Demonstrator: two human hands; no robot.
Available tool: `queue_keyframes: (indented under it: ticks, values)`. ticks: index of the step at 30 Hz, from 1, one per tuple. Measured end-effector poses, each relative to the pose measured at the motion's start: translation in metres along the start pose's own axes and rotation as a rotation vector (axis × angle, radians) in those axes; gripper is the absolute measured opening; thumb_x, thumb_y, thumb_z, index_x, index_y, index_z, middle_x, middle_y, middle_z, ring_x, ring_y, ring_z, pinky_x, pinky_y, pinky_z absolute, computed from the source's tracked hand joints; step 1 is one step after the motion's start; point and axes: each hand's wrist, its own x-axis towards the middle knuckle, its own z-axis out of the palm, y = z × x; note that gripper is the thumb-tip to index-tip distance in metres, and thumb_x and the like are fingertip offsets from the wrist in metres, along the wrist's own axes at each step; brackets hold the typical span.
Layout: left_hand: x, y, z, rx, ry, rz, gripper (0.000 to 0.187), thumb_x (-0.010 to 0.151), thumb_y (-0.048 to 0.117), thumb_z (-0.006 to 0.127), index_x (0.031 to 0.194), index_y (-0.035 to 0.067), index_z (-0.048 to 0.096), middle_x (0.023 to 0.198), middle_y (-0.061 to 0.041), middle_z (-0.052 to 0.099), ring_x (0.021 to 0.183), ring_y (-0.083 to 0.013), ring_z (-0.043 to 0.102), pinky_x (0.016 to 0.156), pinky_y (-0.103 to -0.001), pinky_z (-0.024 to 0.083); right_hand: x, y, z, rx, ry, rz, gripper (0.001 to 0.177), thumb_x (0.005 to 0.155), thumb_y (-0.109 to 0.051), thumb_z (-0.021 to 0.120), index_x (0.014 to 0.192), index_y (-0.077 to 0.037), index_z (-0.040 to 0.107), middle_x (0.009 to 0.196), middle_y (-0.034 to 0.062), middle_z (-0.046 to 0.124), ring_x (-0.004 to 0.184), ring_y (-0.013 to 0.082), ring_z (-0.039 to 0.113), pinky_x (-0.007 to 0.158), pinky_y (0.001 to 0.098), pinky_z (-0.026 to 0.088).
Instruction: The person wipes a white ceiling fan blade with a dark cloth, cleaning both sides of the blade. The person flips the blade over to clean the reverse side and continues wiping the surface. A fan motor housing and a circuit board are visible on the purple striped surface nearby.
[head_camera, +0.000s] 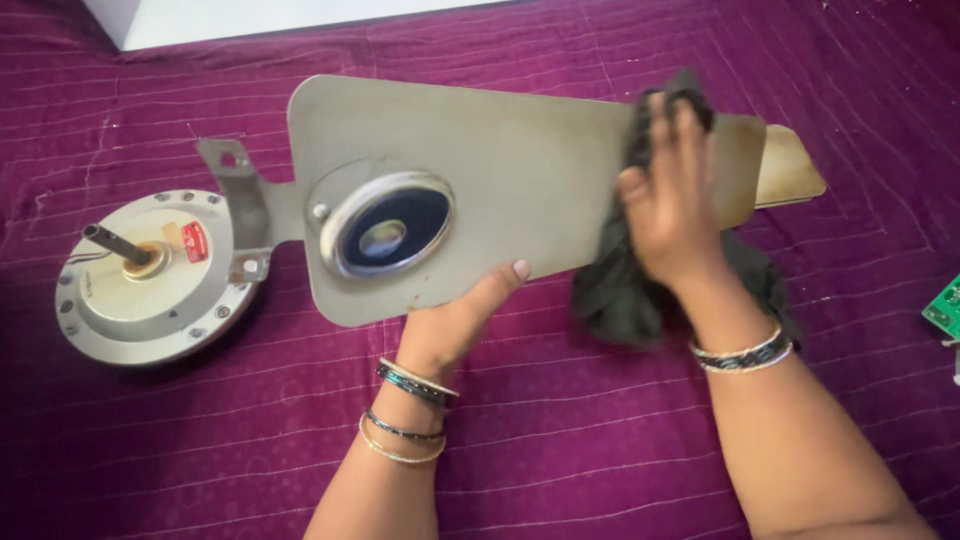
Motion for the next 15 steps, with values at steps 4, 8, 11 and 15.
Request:
queue_keyframes:
  ticks: [4,8,11,15]
  values:
    - [0.003,-0.001,-0.006,-0.084,0.037,-0.113,0.039,0.081,0.018,0.079,0.113,-0.001,0.07,0.109,-0.009,0.073,0.1,-0.0191,0.067,0.09,-0.035,0.056,0.003,0.076,0.015,-0.052,-0.079,0.324,0.069,0.112,-0.045,0.042,0.161,0.002,0.033,0.164,0.0335,0.028,0.15,0.0514,0.033,0.123,0.0559,0.033]
    - [0.013,-0.012,-0.011,-0.208,0.048,-0.03,0.039,0.081,0.014,0.079,0.114,-0.003,0.068,0.109,-0.01,0.07,0.101,-0.021,0.066,0.091,-0.035,0.056,0.006,0.13,0.028,-0.002,-0.154,0.541,0.073,0.108,-0.046,0.043,0.158,0.004,0.03,0.161,0.0382,0.023,0.145,0.0546,0.031,0.117,0.054,0.034]
    - [0.015,-0.022,-0.014,-0.254,0.05,-0.015,0.037,0.082,0.009,0.078,0.115,-0.003,0.066,0.11,-0.01,0.069,0.102,-0.0205,0.065,0.092,-0.034,0.055,0.005,0.138,0.034,-0.003,-0.164,0.594,0.072,0.108,-0.046,0.043,0.157,0.004,0.03,0.16,0.0392,0.022,0.144,0.0553,0.03,0.115,0.0545,0.033]
    - [0.022,-0.033,-0.016,-0.446,0.076,-0.037,0.042,0.079,0.001,0.076,0.119,-0.003,0.063,0.112,-0.01,0.067,0.104,-0.0215,0.066,0.093,-0.035,0.055,0.004,0.102,0.035,-0.058,-0.158,0.311,0.067,0.117,-0.042,0.044,0.159,0.009,0.032,0.159,0.0433,0.025,0.149,0.0588,0.03,0.123,0.0558,0.032]
